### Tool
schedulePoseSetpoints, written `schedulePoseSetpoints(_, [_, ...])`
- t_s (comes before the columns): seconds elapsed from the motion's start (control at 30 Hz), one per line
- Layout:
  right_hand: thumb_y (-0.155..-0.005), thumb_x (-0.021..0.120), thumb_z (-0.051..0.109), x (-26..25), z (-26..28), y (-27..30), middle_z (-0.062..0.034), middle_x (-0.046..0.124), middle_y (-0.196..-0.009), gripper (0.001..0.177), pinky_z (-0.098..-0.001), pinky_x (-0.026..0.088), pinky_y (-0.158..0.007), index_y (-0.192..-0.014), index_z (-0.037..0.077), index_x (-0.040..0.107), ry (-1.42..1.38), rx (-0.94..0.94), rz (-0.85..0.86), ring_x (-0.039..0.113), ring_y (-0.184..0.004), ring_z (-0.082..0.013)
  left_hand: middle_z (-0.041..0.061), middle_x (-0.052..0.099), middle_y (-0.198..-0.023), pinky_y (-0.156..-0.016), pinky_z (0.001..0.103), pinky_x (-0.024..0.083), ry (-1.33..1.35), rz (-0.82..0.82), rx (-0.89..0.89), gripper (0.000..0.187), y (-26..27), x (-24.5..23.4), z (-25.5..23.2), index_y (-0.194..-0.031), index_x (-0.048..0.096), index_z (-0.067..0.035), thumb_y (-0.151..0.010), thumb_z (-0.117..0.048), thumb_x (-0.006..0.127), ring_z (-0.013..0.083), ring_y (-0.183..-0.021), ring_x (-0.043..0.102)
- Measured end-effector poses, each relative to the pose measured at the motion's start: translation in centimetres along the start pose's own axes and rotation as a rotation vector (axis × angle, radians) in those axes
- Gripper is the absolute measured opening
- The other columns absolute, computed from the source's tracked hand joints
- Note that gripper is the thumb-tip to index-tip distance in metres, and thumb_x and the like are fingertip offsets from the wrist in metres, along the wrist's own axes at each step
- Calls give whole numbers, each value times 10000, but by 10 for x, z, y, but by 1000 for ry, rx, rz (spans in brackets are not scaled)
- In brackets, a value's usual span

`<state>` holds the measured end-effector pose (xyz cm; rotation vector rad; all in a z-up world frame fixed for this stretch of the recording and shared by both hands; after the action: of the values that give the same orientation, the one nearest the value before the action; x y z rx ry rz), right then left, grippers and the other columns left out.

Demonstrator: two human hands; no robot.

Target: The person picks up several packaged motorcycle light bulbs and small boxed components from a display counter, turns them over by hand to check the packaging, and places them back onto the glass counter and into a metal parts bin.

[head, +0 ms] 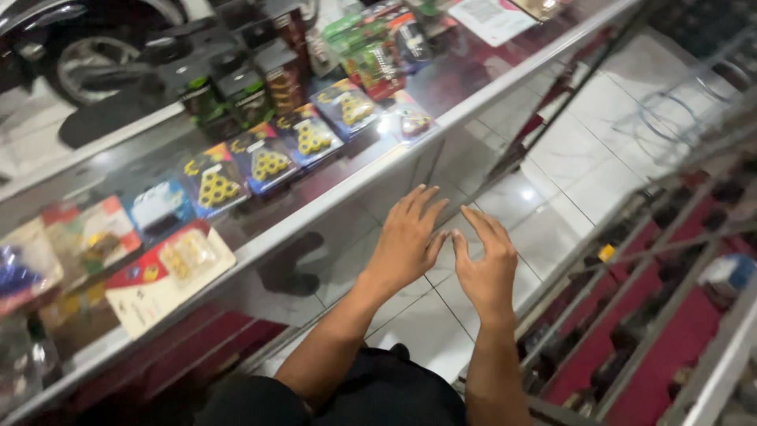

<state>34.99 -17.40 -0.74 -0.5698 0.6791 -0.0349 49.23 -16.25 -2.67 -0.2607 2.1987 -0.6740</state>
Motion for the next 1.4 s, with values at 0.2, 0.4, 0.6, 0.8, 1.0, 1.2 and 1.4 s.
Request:
schedulePoseSetpoints(0.2, [-895,743,64,29,27,-11,-151,708,-1229,352,-409,527,-985,-1244,42,702,-167,-115,142,679,-1142,-331,193,518,-1471,-1155,505,391,-94,-132,-125,518,15,-48,15,-1342,592,-31,-863,-153,745,409,-1407,457])
schedulePoseSetpoints(0.4, [-893,735,40,57,66,-20,-157,707,-1225,361,-405,524,-981,-1253,30,704,-255,-277,241,679,-1136,-340,182,528,-1466,-1153,503,396,-192,-264,-195,501,25,-100,37,-1333,591,-36,-872,-153,747,405,-1414,467])
schedulePoseSetpoints(0.6, [-883,741,50,95,106,-39,-156,710,-1206,357,-410,526,-986,-1239,33,705,-295,-351,308,679,-1128,-335,177,537,-1445,-1144,508,394,-267,-340,-231,498,19,-153,65,-1334,591,-30,-886,-171,757,404,-1389,474])
schedulePoseSetpoints(0.8, [-884,746,62,132,141,-62,-157,710,-1215,365,-412,525,-980,-1247,46,714,-312,-415,315,675,-1128,-340,183,554,-1410,-1130,509,404,-393,-234,-174,516,-4,-231,95,-1293,610,-42,-827,-185,777,395,-1383,488])
schedulePoseSetpoints(1.0, [-899,725,55,173,159,-81,-158,697,-1233,365,-406,534,-993,-1263,39,698,-346,-438,319,674,-1154,-341,195,532,-1443,-1116,480,451,-362,-239,-275,693,-30,-295,183,-1475,486,-95,-873,-198,815,402,-1321,522])
schedulePoseSetpoints(1.2, [-914,706,50,218,181,-102,-165,683,-1295,346,-436,511,-1038,-1259,25,698,-341,-565,337,639,-1207,-362,252,380,-1499,-1153,486,386,-255,-348,-378,1232,-42,-284,287,-1602,130,-161,-697,-144,966,471,-1395,418])
schedulePoseSetpoints(1.4, [-919,691,87,269,188,-134,-204,587,-1436,411,-485,434,-1125,-1325,31,662,-226,-692,407,517,-1368,-419,302,351,-1492,-1127,492,380,-220,-320,-446,1215,-46,-276,346,-1574,197,-284,-652,-125,972,514,-1385,382])
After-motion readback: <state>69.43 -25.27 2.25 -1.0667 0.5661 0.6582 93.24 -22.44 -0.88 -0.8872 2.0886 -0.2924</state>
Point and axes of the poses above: each hand's wrist, its own y-axis away from the middle knuckle, its own x-axis out of the palm, z = x × y, the point moved 5 cm from there along -y, towards the middle knuckle
